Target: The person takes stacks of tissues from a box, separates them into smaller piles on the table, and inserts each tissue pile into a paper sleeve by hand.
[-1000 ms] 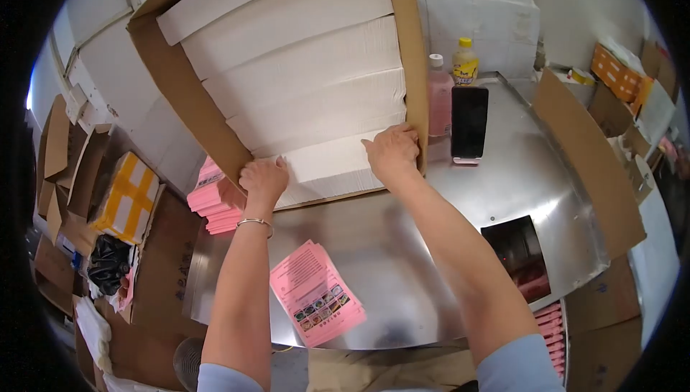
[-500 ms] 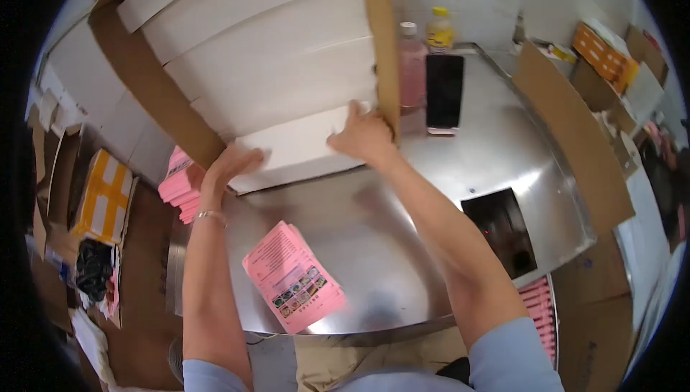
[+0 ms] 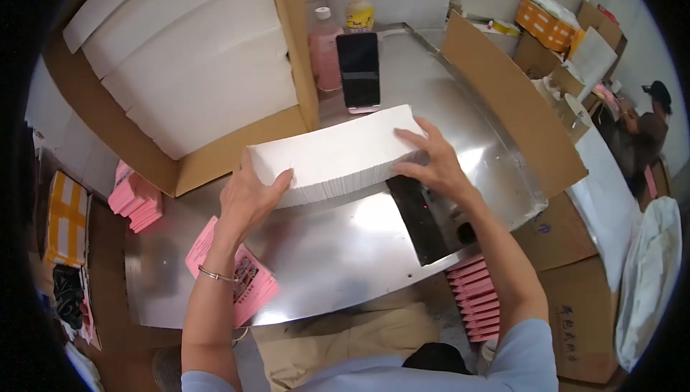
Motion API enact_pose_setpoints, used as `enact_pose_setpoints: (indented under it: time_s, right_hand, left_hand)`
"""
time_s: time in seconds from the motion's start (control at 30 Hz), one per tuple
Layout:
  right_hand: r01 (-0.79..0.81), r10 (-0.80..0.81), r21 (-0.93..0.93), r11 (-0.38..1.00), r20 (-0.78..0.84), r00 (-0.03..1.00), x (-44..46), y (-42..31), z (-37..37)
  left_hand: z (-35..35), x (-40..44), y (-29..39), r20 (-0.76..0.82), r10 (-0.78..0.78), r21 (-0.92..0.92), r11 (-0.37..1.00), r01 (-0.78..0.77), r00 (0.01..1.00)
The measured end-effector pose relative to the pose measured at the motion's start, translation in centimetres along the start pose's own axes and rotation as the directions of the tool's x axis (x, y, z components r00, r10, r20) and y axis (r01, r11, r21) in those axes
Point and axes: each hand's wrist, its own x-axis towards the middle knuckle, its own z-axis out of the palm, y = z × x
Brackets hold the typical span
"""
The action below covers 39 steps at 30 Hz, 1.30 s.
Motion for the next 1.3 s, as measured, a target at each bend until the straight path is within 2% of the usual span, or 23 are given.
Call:
enact_pose_setpoints:
  time_s: [0.13, 0.2, 0.23, 0.33, 0.4, 0.47, 0.53, 0.57, 0.6, 0.67, 0.7, 0.73, 0.77, 0.8, 0.83, 0.9, 0.93, 1.0, 1.03, 1.1, 1.2, 1.27, 1.3]
  right_hand:
    - [-0.002, 0.002, 0.059, 0.998, -0.009, 1.0, -1.6, 0.9, 0.8]
    - [0.015, -0.017, -0.026, 1.0, -0.065, 0.998, -1.3, 0.4, 1.9]
    - [0.023, -0.048, -0.186, 0.982, -0.133, 0.99, -1.1, -0.7, 2.9]
    - [-0.008, -0.024, -0.16, 0.987, -0.2, 0.979, -0.8, -0.3, 4.0]
    - [0.008, -0.029, -0.097, 0.995, -0.211, 0.977, -0.9, 0.7, 2.6]
    - [0.042, -0.153, -0.322, 0.946, -0.329, 0.932, -1.0, 1.5, -0.3]
    - [-0.095, -0.167, -0.614, 0.784, -0.355, 0.92, -1.0, 0.6, -4.0]
    - [-0.046, -0.22, -0.764, 0.644, -0.243, 0.945, -1.0, 2.4, -5.1]
    - [-0.054, -0.21, -0.765, 0.641, -0.243, 0.947, -1.5, 3.7, -5.2]
    - [0.133, -0.136, -0.829, 0.543, 0.069, 0.988, -1.9, 5.6, -5.0]
    - [0.199, -0.188, -0.694, 0.692, 0.093, 0.978, -1.7, 4.8, -4.4]
    - [0.208, -0.195, -0.703, 0.68, 0.1, 0.976, -1.0, 4.1, -3.4]
    - [-0.069, 0.098, -0.409, 0.91, 0.052, 0.994, -1.0, 3.3, -1.8]
    - [-0.379, 0.383, -0.057, 0.924, 0.109, 0.917, -1.0, 2.5, -0.4]
    - [-0.376, 0.38, -0.054, 0.925, 0.115, 0.918, -0.5, 0.7, -0.1]
    - [-0.373, 0.332, 0.344, 0.862, 0.172, 0.927, 0.6, -2.8, 0.3]
    - [-0.097, 0.08, 0.247, 0.964, 0.079, 0.994, 0.7, -3.6, 1.8]
    - [-0.121, 0.118, 0.042, 0.992, 0.083, 0.99, 0.8, -5.6, 5.7]
    - [-0.126, 0.122, 0.043, 0.991, 0.082, 0.989, 0.8, -6.0, 7.1]
    - [-0.015, 0.003, -0.111, 0.994, -0.106, 0.994, 1.2, -5.5, 8.6]
    - [0.022, -0.028, -0.028, 0.999, -0.231, 0.973, 1.3, -3.1, 6.8]
    - [0.017, -0.128, -0.275, 0.961, -0.394, 0.91, 1.4, -2.2, 2.9]
    - [0.013, -0.249, -0.523, 0.852, -0.385, 0.889, 1.5, -1.8, 0.6]
  left_hand:
    - [1.4, 0.5, 1.2, -0.022, -0.015, 0.048, 0.999, 0.016, 1.0]
    - [1.4, 0.9, 1.3, -0.012, -0.052, 0.083, 0.995, 0.053, 0.999]
    - [1.3, 1.0, 1.5, -0.013, -0.044, 0.09, 0.995, 0.045, 0.999]
    - [0.8, 1.0, 1.4, -0.059, -0.091, 0.055, 0.994, 0.094, 0.994]
    - [-0.3, 1.0, -0.6, -0.037, -0.026, -0.246, 0.969, 0.016, 0.999]
    - [-1.7, 0.6, -2.6, -0.064, -0.013, -0.273, 0.962, -0.005, 0.998]
    - [-2.6, 0.2, -3.4, -0.083, -0.001, -0.296, 0.955, -0.024, 0.997]
    - [-2.9, 0.0, -3.3, -0.03, -0.012, -0.321, 0.947, 0.001, 0.999]
    - [-3.0, -0.3, -3.2, 0.029, -0.019, -0.343, 0.939, 0.028, 0.999]
    - [-1.3, 0.2, -4.9, -0.037, 0.04, -0.321, 0.946, -0.05, 0.999]
    - [-0.7, 0.9, -5.2, -0.12, 0.086, -0.304, 0.945, -0.119, 0.989]
    - [-0.8, 1.0, -4.6, -0.128, 0.085, -0.319, 0.94, -0.122, 0.988]
    - [-0.9, 0.7, -3.9, -0.096, 0.05, -0.354, 0.932, -0.081, 0.994]
    - [-1.0, 0.5, -3.4, -0.063, 0.016, -0.381, 0.924, -0.039, 0.998]
    - [-0.8, 0.5, -3.4, -0.064, 0.01, -0.38, 0.925, -0.033, 0.998]
    - [-0.7, 1.0, -3.5, -0.015, 0.0, -0.394, 0.919, -0.006, 1.0]
    - [-0.5, 1.2, -3.1, -0.021, -0.01, -0.384, 0.923, 0.001, 1.0]
    - [0.7, 1.0, -1.4, -0.008, -0.032, -0.307, 0.951, 0.028, 0.999]
    - [1.1, 1.0, -0.7, -0.037, -0.066, -0.244, 0.968, 0.055, 0.997]
    - [0.6, 1.1, -0.4, -0.049, -0.026, -0.271, 0.963, 0.011, 0.998]
    - [-0.3, 0.6, -1.2, -0.039, 0.014, -0.311, 0.95, -0.025, 0.999]
    - [-1.2, 0.1, -2.4, 0.002, -0.104, -0.461, 0.882, 0.093, 0.995]
    - [-1.4, 0.4, -3.1, 0.006, -0.103, -0.464, 0.881, 0.093, 0.995]
